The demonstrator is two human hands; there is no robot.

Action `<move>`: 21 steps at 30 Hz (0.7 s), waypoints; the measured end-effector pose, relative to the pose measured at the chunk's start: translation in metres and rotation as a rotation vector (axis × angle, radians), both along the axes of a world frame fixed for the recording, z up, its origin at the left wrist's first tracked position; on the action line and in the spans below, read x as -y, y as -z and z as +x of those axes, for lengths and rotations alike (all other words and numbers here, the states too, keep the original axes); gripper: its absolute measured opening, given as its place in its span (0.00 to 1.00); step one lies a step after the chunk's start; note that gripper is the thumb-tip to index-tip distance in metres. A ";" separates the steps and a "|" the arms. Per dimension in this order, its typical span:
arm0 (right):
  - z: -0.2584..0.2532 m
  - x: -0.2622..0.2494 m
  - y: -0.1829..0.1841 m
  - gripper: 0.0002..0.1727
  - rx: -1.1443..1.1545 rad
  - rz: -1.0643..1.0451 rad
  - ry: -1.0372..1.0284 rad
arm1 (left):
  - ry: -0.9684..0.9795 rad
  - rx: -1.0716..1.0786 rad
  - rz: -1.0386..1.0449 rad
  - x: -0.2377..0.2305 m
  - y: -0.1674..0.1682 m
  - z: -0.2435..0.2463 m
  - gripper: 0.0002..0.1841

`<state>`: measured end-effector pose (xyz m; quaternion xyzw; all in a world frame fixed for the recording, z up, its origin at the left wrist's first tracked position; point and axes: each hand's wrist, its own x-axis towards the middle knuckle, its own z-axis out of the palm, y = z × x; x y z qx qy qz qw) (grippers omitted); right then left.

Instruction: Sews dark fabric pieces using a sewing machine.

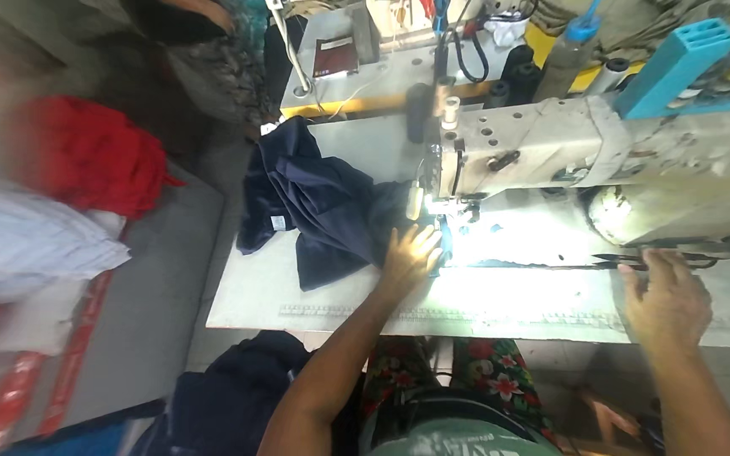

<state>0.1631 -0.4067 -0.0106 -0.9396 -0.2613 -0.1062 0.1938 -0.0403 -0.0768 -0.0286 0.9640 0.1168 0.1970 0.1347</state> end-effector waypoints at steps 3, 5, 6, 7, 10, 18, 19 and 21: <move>-0.001 0.000 0.000 0.30 -0.006 -0.011 0.003 | 0.002 -0.014 -0.007 0.001 0.000 0.000 0.20; 0.000 0.000 0.000 0.30 -0.008 -0.016 0.004 | 0.003 -0.005 -0.001 0.000 0.001 0.000 0.20; 0.001 0.000 0.000 0.30 -0.009 -0.016 0.005 | 0.001 0.003 0.004 0.000 0.001 0.001 0.20; 0.001 0.000 0.001 0.30 -0.010 -0.014 0.004 | 0.000 0.005 0.002 0.000 0.001 0.001 0.20; 0.000 -0.001 0.000 0.29 -0.009 -0.019 0.002 | -0.002 -0.002 -0.005 0.001 0.000 0.001 0.20; 0.000 -0.003 -0.004 0.28 -0.017 -0.035 0.005 | 0.005 0.000 -0.017 0.001 -0.003 0.001 0.19; 0.000 -0.003 -0.003 0.28 -0.012 -0.040 0.005 | 0.007 -0.001 -0.015 0.002 -0.003 0.001 0.19; 0.001 -0.003 -0.001 0.28 -0.007 -0.044 0.002 | 0.011 -0.006 -0.017 0.002 -0.002 0.000 0.19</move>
